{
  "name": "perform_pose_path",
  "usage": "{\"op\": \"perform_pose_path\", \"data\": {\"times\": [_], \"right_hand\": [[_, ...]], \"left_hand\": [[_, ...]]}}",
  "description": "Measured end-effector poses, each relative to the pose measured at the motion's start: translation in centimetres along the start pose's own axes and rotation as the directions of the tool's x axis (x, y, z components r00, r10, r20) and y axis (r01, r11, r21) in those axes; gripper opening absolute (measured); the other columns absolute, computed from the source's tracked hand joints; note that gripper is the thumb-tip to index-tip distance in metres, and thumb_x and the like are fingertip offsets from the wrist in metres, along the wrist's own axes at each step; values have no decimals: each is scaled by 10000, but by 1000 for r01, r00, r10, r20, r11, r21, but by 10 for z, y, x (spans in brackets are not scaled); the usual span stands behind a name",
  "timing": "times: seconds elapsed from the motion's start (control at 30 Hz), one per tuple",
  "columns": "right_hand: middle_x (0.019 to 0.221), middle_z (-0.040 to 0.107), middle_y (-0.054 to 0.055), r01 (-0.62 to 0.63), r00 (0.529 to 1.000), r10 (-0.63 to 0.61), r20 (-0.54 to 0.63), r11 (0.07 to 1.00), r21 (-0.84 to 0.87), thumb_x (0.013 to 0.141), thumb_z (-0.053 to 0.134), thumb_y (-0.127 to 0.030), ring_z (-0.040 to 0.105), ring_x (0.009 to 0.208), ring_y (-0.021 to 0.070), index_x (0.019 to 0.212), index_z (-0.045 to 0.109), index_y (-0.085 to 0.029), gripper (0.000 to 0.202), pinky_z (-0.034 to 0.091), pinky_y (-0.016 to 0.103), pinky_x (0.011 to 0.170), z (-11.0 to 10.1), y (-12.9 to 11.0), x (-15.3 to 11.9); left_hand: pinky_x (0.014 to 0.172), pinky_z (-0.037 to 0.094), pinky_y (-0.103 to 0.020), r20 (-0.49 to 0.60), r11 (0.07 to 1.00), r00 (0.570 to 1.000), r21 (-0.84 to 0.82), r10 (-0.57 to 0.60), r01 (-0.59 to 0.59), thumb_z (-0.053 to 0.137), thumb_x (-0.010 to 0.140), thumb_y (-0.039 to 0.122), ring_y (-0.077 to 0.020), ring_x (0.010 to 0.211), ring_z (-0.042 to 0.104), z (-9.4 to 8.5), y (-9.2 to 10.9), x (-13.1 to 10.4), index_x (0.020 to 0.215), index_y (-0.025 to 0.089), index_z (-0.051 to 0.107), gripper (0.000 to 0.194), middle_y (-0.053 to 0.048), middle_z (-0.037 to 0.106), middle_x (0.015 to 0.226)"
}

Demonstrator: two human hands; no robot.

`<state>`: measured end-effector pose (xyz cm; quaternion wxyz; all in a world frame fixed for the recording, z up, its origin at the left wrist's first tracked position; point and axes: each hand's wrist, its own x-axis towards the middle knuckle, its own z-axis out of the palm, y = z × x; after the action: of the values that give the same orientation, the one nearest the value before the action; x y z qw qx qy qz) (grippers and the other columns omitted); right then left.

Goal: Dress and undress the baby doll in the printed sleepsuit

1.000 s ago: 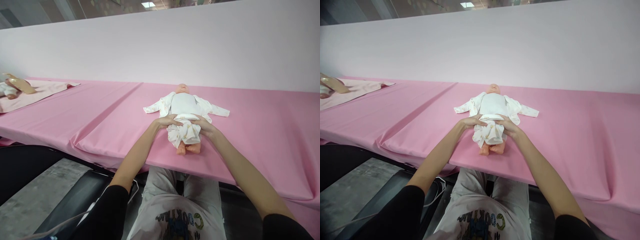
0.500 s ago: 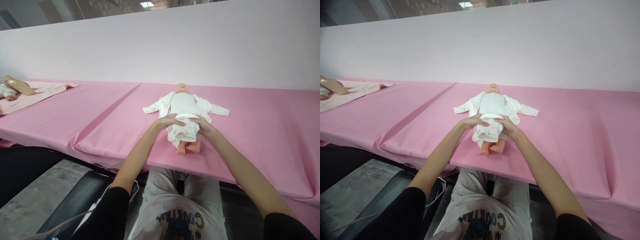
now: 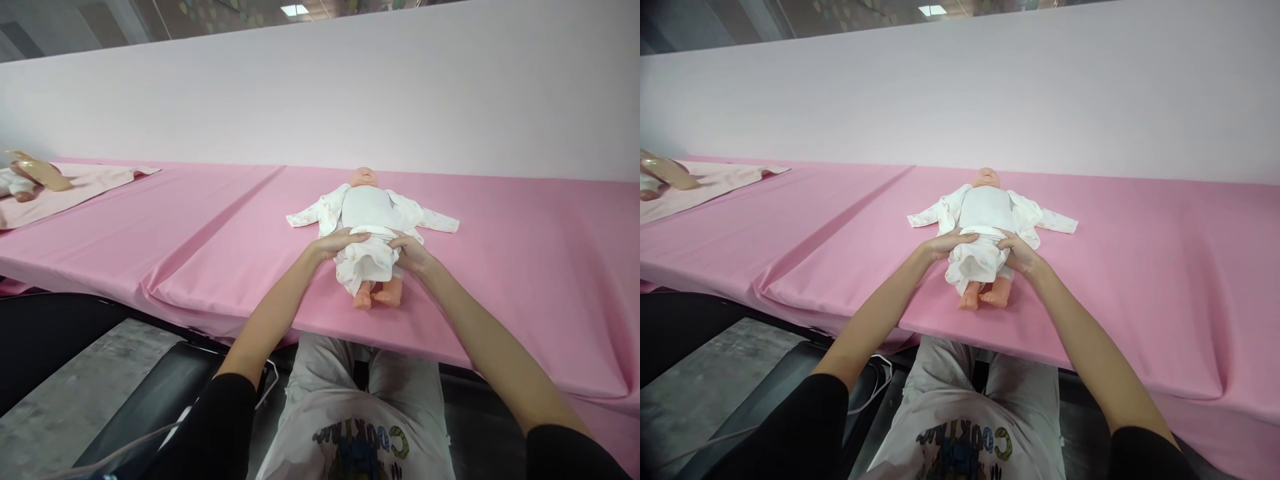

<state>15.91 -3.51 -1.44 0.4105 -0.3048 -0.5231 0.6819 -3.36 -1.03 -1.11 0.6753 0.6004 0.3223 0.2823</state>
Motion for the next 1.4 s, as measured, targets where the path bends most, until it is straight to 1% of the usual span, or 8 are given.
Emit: {"op": "perform_pose_path", "data": {"times": [0.23, 0.43, 0.73, 0.87, 0.97, 1.13, 1.27, 1.4], "right_hand": [[937, 680, 59, -27, 997, 26, 66, 1000, 12, 607, 713, -231, 622, 826, 208, 1000, 626, -156, 410, 483, 284, 700, 1, -5, -5], [838, 642, -9, -18, 999, 15, -47, 998, -63, 637, 785, -278, 583, 738, 131, 980, 622, -202, 388, 446, 215, 621, 5, -2, -5], [870, 675, 25, 2, 999, -2, -48, 1000, -9, 552, 755, -159, 602, 773, 171, 960, 623, -176, 429, 459, 261, 682, 1, 2, -1], [889, 678, 61, -14, 999, 15, -48, 999, 36, 603, 739, -196, 612, 798, 189, 940, 632, -146, 357, 474, 280, 716, 2, 3, 0], [912, 668, 64, -13, 997, 14, -71, 1000, 18, 677, 751, -301, 609, 787, 173, 954, 631, -151, 337, 480, 260, 681, 2, 2, -1], [898, 648, 12, -15, 999, 19, 34, 995, -97, 623, 811, -290, 597, 790, 150, 1037, 604, -206, 470, 470, 220, 636, 5, -2, -6], [854, 639, 0, -19, 998, 10, -65, 990, -138, 638, 792, -286, 581, 760, 134, 985, 624, -207, 394, 454, 210, 619, 7, -3, -5], [885, 650, 7, 9, 1000, -10, -18, 998, -58, 618, 797, -273, 585, 786, 139, 1001, 631, -196, 425, 460, 221, 655, 2, 2, -2]], "left_hand": [[866, 475, -332, 151, 1000, 988, 23, 14, -18, 842, 550, 249, -203, 905, 660, -6, 1, -1, 1088, 116, 626, 595, -114, 700, 1029], [869, 468, -337, 109, 1000, 994, -3, 0, 0, 817, 603, 287, -200, 890, 665, -6, 0, 0, 1065, 108, 636, 528, -119, 705, 1012], [874, 477, -312, 46, 996, 999, -87, 3, 1, 763, 685, 304, -173, 883, 664, -8, -7, 5, 1051, 103, 641, 435, -116, 704, 1033], [889, 481, -320, 51, 994, 999, -108, -17, 23, 747, 701, 343, -191, 930, 663, -8, -6, 5, 1060, 112, 638, 441, -117, 702, 1043], [875, 487, -313, 80, 996, 997, -90, -1, 8, 787, 645, 353, -201, 934, 664, -9, -4, 2, 1057, 113, 640, 499, -116, 706, 1027], [821, 495, -300, 194, 999, 981, -35, -12, 19, 862, 510, 228, -213, 895, 674, -11, -1, -1, 1076, 100, 636, 624, -116, 716, 984], [791, 495, -283, 153, 995, 988, -82, -37, 49, 845, 549, 261, -188, 842, 679, -12, -3, 1, 1042, 94, 649, 556, -115, 720, 950], [771, 500, -274, 119, 995, 992, -84, -43, 54, 843, 552, 243, -173, 802, 677, -12, -3, 1, 1014, 90, 656, 521, -110, 723, 930]]}}
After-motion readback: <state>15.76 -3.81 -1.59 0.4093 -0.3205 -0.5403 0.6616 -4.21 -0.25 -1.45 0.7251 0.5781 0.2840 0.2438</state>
